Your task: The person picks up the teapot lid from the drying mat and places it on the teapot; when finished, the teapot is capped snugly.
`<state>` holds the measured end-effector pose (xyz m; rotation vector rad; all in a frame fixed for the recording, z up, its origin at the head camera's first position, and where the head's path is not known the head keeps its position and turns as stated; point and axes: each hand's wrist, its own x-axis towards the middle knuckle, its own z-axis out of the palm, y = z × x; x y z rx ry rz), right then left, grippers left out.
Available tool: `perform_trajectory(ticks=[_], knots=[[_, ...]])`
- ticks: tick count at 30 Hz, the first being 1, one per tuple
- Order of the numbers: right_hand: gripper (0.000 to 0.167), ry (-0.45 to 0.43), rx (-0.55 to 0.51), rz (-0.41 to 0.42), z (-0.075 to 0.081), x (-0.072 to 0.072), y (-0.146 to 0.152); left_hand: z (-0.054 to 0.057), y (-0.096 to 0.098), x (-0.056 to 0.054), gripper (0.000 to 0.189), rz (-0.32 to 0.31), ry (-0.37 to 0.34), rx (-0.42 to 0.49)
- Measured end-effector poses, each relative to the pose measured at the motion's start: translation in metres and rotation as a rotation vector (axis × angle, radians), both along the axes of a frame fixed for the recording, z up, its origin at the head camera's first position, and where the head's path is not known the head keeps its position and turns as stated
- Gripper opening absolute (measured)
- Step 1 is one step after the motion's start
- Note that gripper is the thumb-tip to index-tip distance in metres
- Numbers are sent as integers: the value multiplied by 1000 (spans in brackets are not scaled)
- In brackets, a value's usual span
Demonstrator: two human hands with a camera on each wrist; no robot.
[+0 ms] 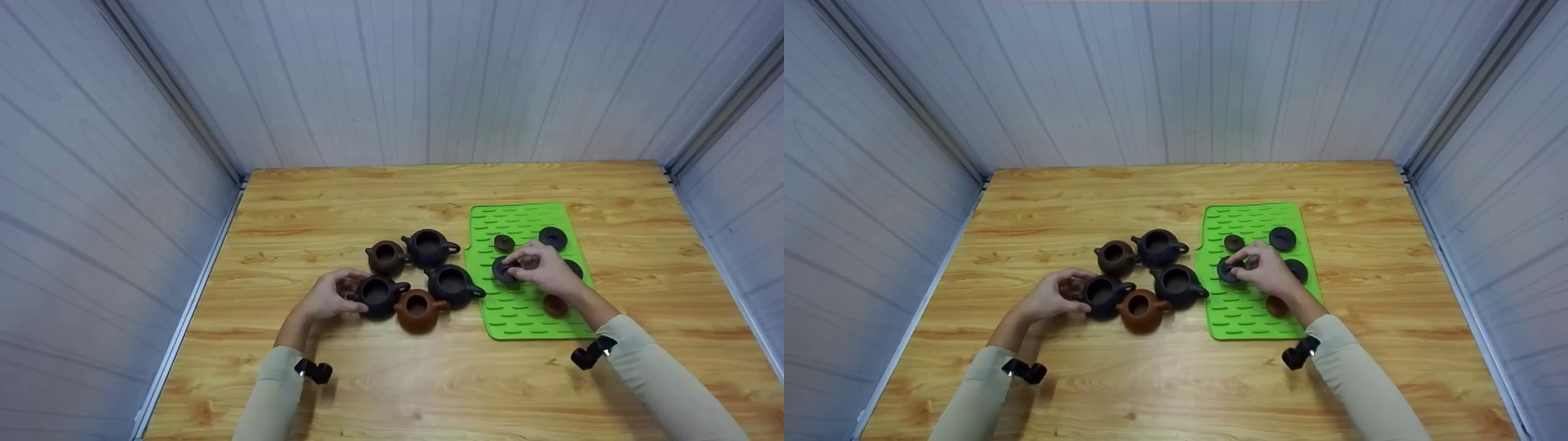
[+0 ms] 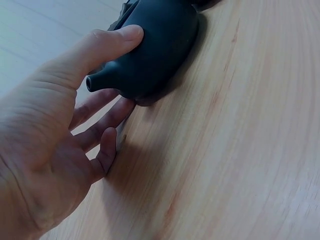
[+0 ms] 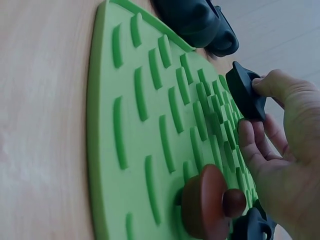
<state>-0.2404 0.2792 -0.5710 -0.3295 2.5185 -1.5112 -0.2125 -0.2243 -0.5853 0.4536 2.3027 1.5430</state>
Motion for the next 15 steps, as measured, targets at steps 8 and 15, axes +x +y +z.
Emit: perform_trajectory(ticks=[8, 15], knots=[[18, 12, -1, 18, 4, 2, -7, 1, 3, -4, 64, -4, 2, -14], [17, 44, 15, 49, 9, 0, -15, 3, 6, -8, 64, -3, -16, -31]])
